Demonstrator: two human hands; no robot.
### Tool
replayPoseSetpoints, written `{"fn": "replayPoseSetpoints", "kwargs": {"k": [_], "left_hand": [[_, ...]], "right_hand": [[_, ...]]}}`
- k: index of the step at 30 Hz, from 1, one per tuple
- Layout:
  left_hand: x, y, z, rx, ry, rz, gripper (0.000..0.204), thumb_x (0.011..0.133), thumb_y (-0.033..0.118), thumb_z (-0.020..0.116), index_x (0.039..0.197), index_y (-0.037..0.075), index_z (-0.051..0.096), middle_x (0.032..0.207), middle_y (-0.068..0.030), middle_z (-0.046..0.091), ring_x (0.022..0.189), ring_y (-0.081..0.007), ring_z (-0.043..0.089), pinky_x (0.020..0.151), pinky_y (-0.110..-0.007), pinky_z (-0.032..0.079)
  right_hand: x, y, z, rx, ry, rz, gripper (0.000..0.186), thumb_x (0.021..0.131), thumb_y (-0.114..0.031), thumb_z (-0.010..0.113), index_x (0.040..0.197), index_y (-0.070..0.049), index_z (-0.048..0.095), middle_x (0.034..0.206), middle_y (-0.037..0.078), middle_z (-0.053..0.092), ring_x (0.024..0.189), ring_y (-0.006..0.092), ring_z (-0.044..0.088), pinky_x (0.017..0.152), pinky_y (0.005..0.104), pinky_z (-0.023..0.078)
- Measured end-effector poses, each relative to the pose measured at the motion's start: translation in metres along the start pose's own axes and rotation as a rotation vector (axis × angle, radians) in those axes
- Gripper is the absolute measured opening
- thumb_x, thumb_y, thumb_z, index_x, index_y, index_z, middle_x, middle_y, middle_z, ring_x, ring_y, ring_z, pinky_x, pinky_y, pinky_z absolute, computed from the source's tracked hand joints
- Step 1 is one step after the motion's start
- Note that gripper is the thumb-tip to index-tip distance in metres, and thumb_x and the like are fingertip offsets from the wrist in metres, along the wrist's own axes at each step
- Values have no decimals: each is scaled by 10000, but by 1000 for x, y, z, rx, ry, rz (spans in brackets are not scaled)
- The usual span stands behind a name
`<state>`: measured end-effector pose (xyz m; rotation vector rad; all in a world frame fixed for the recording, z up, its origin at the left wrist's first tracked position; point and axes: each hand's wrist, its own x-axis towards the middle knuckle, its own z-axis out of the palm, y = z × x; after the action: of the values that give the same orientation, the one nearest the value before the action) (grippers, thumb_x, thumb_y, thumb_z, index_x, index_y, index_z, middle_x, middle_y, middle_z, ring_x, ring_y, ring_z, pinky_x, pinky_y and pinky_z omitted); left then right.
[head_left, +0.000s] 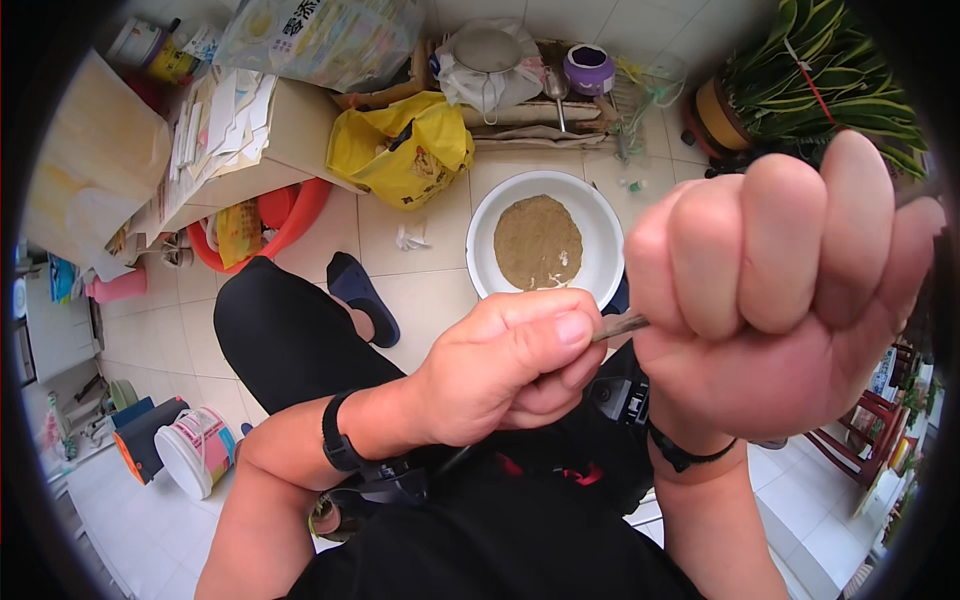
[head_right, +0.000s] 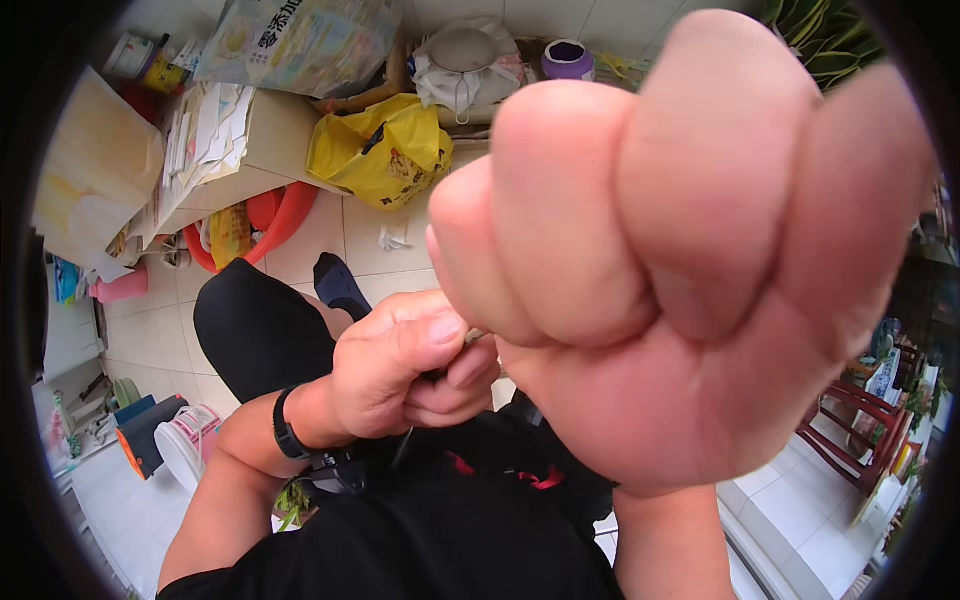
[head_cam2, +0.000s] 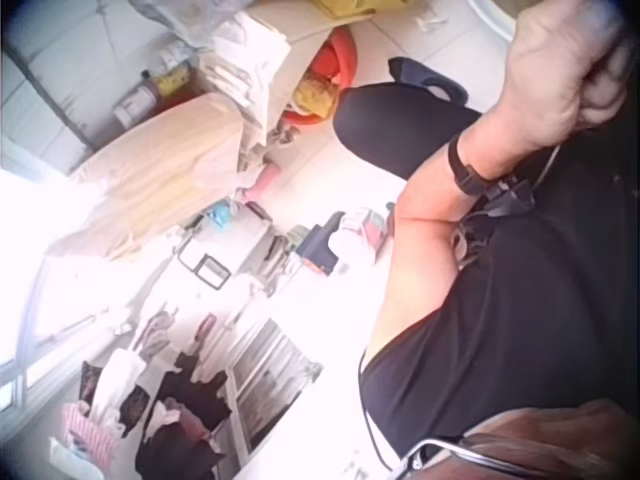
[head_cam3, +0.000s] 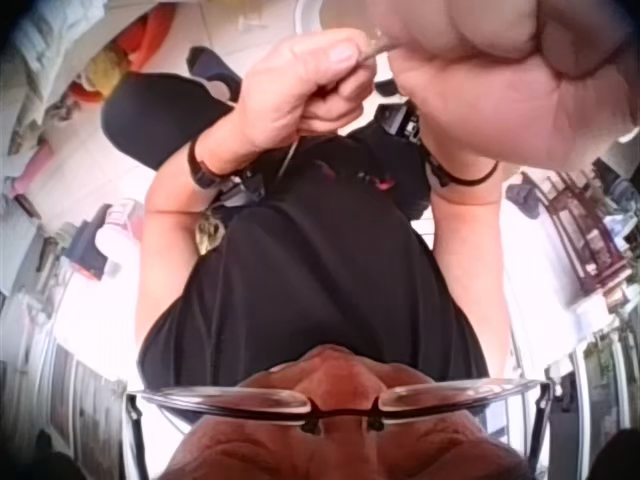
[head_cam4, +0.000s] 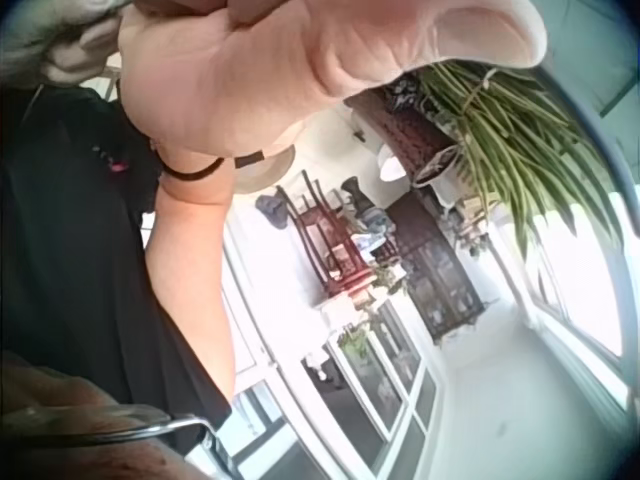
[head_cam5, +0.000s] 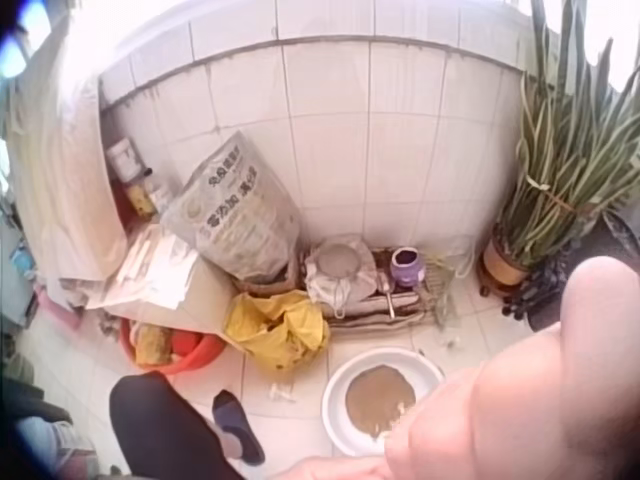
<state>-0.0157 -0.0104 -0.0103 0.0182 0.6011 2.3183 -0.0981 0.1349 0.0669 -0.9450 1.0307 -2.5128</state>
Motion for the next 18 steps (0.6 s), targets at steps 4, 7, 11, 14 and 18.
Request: {"fn": "replayPoseSetpoints", "kwargs": {"k": [4,7,11,14,18], "left_hand": [[-1,10,3,80,86,-12,377,1108,327,439,918,12,523,593,40,330,463,-57,246,424,-249,208],[4,22,-8,206,227,2,401,1090,328,413,868,14,523,543,53,284,420,-56,227,381,-254,179],[-8,34,-41,123,349,110,358,1064,254,338,792,66,475,525,62,275,397,-62,229,359,-252,191],[-19,33,-48,39,404,112,348,1049,249,338,760,85,438,523,51,284,390,-67,223,349,-255,190],[-43,20,-48,66,493,143,337,1032,242,339,744,88,422,524,36,292,392,-74,223,346,-260,189]], "right_hand": [[-5,4,-19,94,31,-25,430,1140,-387,308,781,-164,383,596,-25,316,465,120,231,446,291,242],[-5,8,-39,126,231,-66,436,1138,-396,349,775,-159,392,603,-39,284,476,100,210,442,282,247],[-10,26,-48,150,336,20,471,1131,-429,380,743,-162,381,597,-45,277,468,94,204,420,277,222],[-18,64,-47,57,494,253,493,1123,-473,391,750,-152,381,584,-46,263,450,88,218,409,276,215],[-46,127,-51,-86,518,625,477,1118,-448,436,756,-145,372,595,-41,298,456,73,250,397,258,224]]}}
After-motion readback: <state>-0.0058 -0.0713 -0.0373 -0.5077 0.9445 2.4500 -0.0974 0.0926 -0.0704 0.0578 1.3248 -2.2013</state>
